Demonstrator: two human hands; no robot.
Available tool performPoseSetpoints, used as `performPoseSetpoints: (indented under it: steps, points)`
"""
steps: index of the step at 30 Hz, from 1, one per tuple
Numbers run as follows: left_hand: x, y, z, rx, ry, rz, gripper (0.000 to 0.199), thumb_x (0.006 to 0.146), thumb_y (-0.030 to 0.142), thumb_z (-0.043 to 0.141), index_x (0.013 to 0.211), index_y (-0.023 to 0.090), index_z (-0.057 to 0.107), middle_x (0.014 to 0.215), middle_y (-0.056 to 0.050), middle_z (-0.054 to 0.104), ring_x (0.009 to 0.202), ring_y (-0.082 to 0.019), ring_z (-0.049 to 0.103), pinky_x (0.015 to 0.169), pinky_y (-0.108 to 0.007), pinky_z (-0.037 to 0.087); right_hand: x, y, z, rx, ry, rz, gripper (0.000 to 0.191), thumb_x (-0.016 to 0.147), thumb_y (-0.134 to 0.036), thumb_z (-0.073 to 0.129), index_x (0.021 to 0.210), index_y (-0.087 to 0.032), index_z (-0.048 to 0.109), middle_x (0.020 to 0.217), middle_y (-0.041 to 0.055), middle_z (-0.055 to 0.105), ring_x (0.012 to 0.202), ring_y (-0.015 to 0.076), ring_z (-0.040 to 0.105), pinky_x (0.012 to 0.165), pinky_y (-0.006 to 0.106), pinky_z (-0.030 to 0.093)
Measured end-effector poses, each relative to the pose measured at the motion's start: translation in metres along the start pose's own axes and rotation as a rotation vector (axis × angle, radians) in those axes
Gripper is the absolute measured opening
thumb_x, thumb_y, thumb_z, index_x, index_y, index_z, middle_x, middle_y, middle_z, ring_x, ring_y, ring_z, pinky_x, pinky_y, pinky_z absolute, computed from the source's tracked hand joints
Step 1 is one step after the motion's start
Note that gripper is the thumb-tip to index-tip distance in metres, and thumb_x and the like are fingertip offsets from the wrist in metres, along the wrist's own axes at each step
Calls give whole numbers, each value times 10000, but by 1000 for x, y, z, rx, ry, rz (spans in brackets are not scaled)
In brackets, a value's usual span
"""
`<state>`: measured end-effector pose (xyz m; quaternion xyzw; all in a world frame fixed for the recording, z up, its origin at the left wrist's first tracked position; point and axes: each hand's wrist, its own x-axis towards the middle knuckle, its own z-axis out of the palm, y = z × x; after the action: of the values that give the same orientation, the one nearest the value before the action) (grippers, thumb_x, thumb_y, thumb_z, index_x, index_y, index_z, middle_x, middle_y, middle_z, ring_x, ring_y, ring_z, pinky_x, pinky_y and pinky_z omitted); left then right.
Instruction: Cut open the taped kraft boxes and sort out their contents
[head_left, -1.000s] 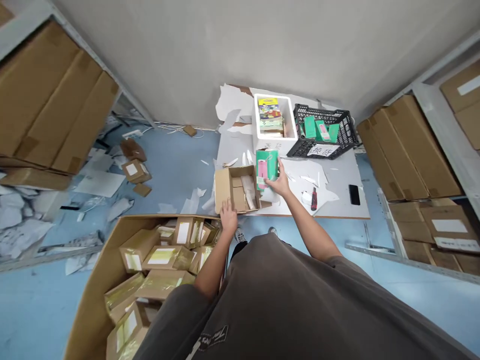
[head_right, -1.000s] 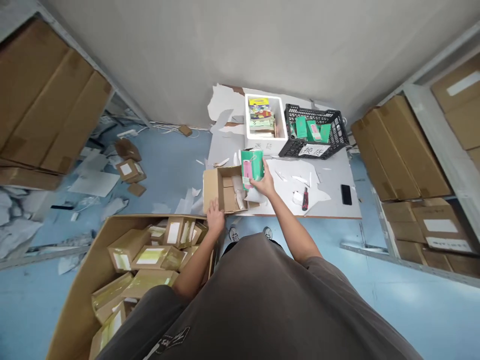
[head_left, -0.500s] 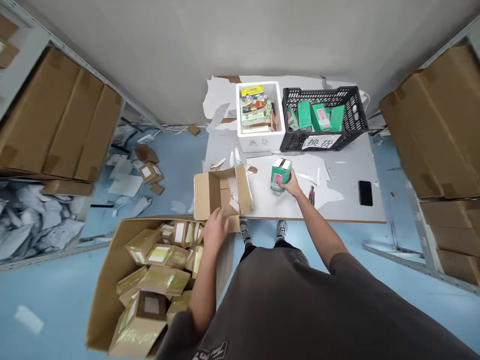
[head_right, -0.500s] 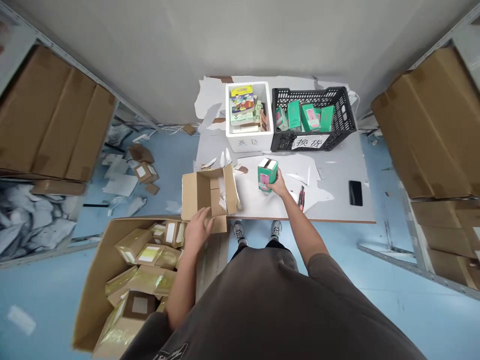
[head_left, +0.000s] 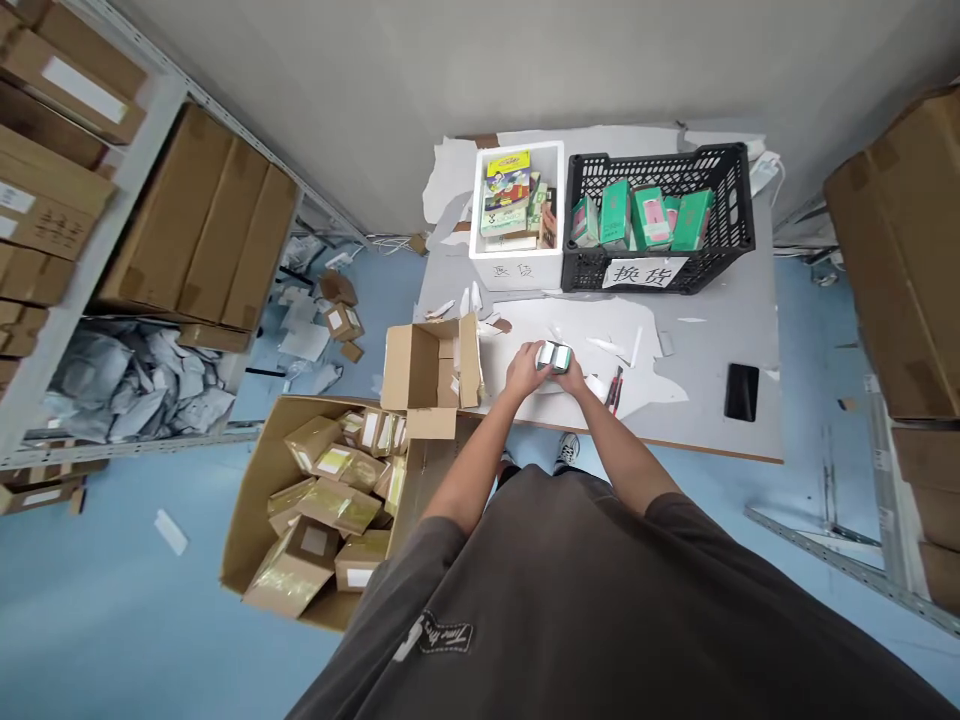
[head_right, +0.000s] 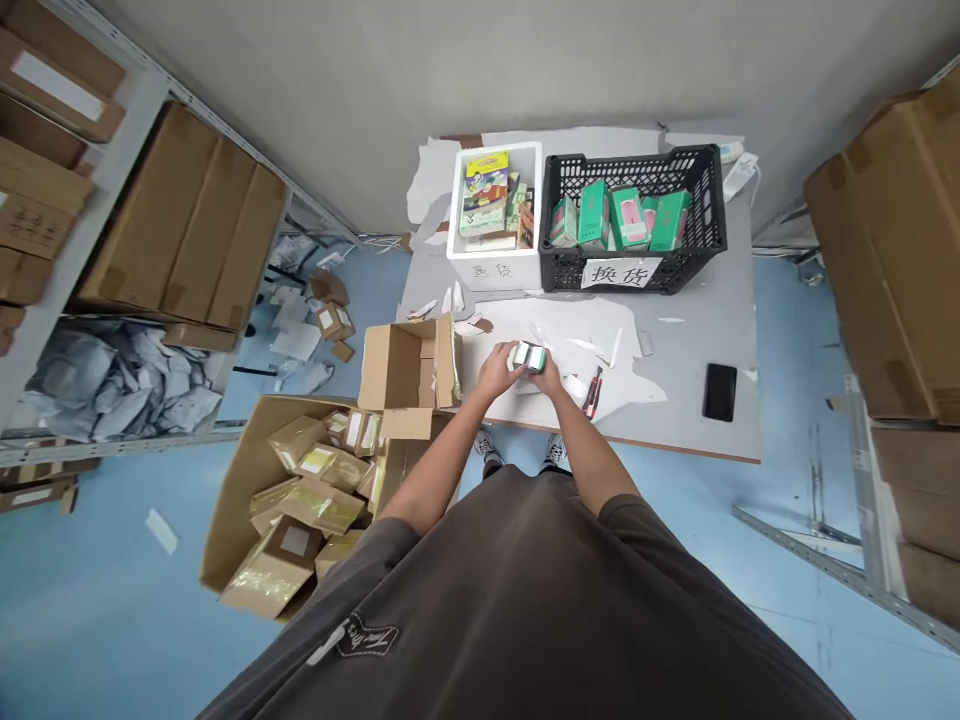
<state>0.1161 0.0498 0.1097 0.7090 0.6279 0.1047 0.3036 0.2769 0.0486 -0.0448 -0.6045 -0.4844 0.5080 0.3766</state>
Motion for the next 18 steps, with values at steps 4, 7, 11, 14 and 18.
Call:
performPoseSetpoints:
  steps: [4, 7, 11, 14, 18]
  points:
    - [10, 12, 8, 74, -4, -140, 563, 981, 304, 703, 1528, 271, 578, 1499, -112, 626, 1288, -287, 683, 1044, -360, 551, 6, 1, 2, -34, -13, 27, 700, 669, -389, 848, 1302, -198, 620, 1117, 96, 785, 1057, 338, 725, 982, 467, 587]
    - [15, 12, 5, 120, -6, -200, 568, 966, 265, 690, 1521, 272, 571, 1436, -117, 668, 1229, -296, 706, 1027, -370, 539, 8, 0, 4, -42, -19, 24, 719, 627, -335, 852, 1294, -197, 623, 1111, 93, 787, 1028, 335, 729, 983, 467, 587]
    - [21, -4, -4, 34, 13, -209, 642, 986, 123, 546, 1615, 225, 468, 1333, -145, 739, 1219, -309, 713, 1061, -429, 539, 7, -5, 3, -31, -40, -7, 760, 628, -385, 886, 1311, -180, 623, 1212, 138, 782, 1090, 349, 720, 1032, 500, 573]
    - [20, -26, -1, -17, 59, -73, 659, 957, 77, 549, 1599, 222, 517, 1590, -184, 598, 1433, -333, 593, 1183, -511, 491, 7, -8, 2, -43, -95, -24, 785, 653, -414, 888, 1345, -169, 610, 1281, 166, 765, 1157, 363, 709, 1075, 523, 558]
    - [15, -50, 20, -84, -94, 165, 776, 832, 44, 660, 1578, 243, 576, 1708, -153, 481, 1576, -336, 444, 1286, -544, 421, 5, -12, 1, -103, -179, -31, 766, 659, -309, 840, 1380, -181, 613, 1376, 171, 730, 1254, 361, 675, 1136, 536, 525]
